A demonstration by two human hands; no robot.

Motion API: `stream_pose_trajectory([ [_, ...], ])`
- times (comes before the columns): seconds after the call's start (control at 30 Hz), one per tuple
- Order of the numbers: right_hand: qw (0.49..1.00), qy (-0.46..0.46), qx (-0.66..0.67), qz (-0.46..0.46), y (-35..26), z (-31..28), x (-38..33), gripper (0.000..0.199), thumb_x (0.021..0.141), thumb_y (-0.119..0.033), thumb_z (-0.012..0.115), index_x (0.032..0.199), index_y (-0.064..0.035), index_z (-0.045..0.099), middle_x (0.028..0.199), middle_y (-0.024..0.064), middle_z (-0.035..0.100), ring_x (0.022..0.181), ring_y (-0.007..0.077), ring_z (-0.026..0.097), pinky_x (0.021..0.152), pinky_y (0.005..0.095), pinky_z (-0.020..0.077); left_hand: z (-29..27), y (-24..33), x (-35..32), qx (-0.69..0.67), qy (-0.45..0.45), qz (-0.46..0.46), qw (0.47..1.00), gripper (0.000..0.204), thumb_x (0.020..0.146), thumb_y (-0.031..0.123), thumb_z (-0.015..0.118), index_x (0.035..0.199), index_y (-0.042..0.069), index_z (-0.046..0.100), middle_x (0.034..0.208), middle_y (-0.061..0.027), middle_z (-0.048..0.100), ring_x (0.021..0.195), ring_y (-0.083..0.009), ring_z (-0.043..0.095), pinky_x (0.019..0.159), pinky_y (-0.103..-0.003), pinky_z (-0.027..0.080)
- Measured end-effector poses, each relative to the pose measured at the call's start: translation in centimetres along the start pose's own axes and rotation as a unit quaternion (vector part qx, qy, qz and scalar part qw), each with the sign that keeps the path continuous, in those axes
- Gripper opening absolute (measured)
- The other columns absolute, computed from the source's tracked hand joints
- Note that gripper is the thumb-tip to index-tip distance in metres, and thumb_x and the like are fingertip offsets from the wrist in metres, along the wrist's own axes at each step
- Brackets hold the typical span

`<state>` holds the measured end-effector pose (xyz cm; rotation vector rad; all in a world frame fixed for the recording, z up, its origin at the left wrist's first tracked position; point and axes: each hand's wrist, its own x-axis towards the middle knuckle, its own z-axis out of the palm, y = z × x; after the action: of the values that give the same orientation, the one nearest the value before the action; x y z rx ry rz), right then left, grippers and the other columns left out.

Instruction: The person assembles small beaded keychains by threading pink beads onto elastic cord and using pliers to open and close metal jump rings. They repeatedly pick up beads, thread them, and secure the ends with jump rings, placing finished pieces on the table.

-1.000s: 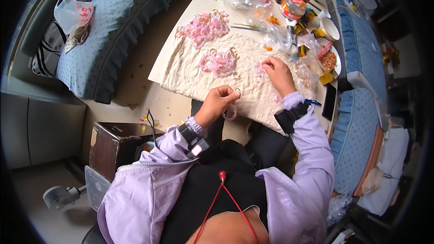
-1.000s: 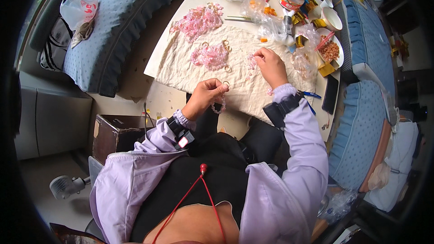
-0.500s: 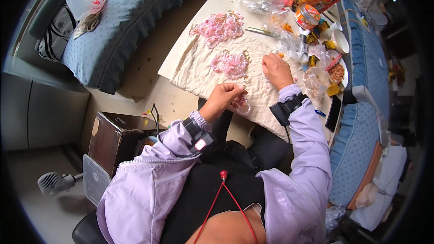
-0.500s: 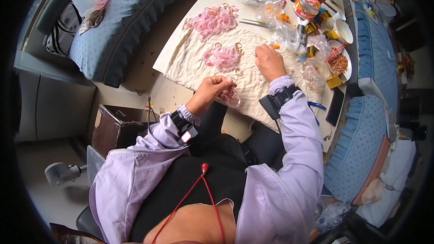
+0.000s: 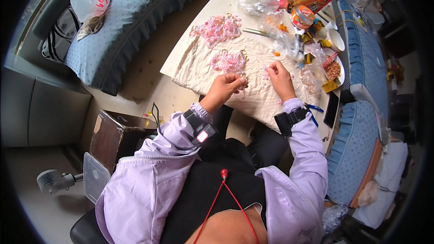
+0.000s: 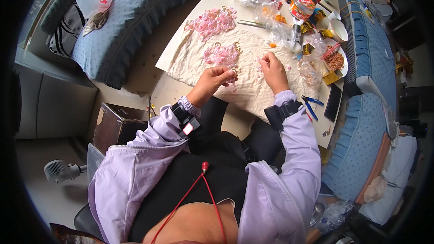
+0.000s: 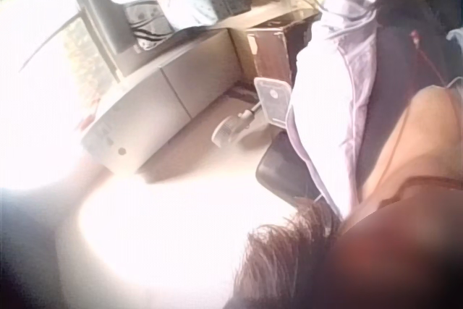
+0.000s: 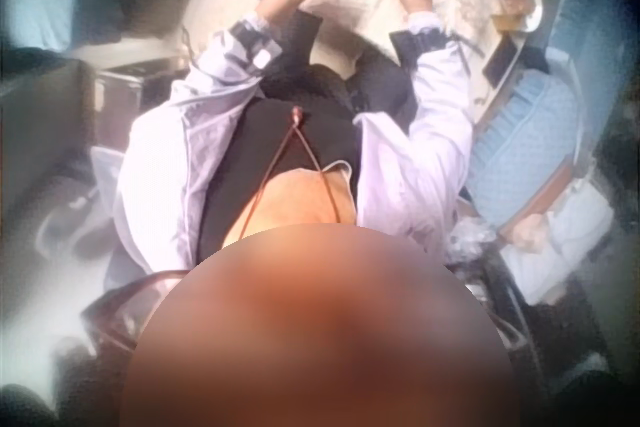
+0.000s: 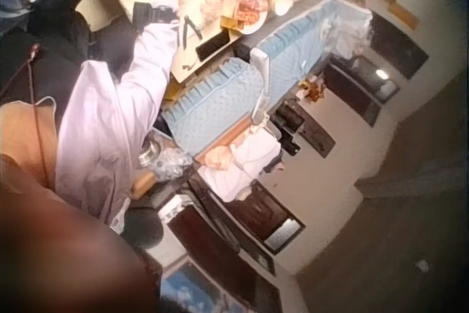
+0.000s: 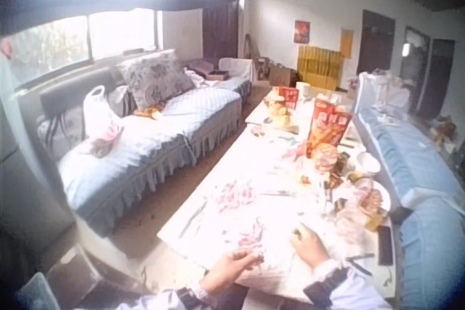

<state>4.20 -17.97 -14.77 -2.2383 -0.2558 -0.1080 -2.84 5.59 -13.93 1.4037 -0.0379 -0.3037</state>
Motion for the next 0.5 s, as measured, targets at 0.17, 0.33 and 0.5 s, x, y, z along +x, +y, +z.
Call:
stream_pose_trajectory([
  [0.17,0.992,0.029,0.123,-0.019,0.1,-0.2,-1.1,0.008,0.092,-0.007,0.063,0.093,-0.0029,0.056,0.080,0.0003,0.060,0.068,0.0079,0.055,0.064,0.0243,0.0478,0.2,1.7,0.3,0.038,-0.014,0.093,0.995,0.016,0.095,0.016,0.066,0.094,0.001,0.070,0.090,-0.0015,0.066,0.077,-0.0093,0.060,0.068,-0.024,0.048],
  [0.33,0.964,-0.007,0.262,0.045,-0.8,-0.9,-2.5,0.007,0.094,-0.007,0.062,0.098,-0.0022,0.060,0.082,-0.0015,0.059,0.067,0.0045,0.053,0.064,0.0205,0.0473,0.0,3.7,0.8,0.160,0.009,0.209,0.965,0.009,0.093,0.010,0.068,0.096,0.002,0.069,0.100,-0.0051,0.060,0.083,-0.0126,0.061,0.074,-0.026,0.049],
  [0.5,0.935,-0.025,0.347,0.060,-2.4,-2.2,-4.1,0.013,0.095,-0.007,0.063,0.104,0.0015,0.062,0.089,0.0035,0.063,0.074,0.0069,0.058,0.064,0.0216,0.0511,0.3,5.3,0.9,0.001,-0.025,0.128,0.991,0.013,0.095,0.011,0.066,0.099,-0.002,0.066,0.089,-0.0035,0.067,0.080,-0.0107,0.061,0.076,-0.024,0.049],
])
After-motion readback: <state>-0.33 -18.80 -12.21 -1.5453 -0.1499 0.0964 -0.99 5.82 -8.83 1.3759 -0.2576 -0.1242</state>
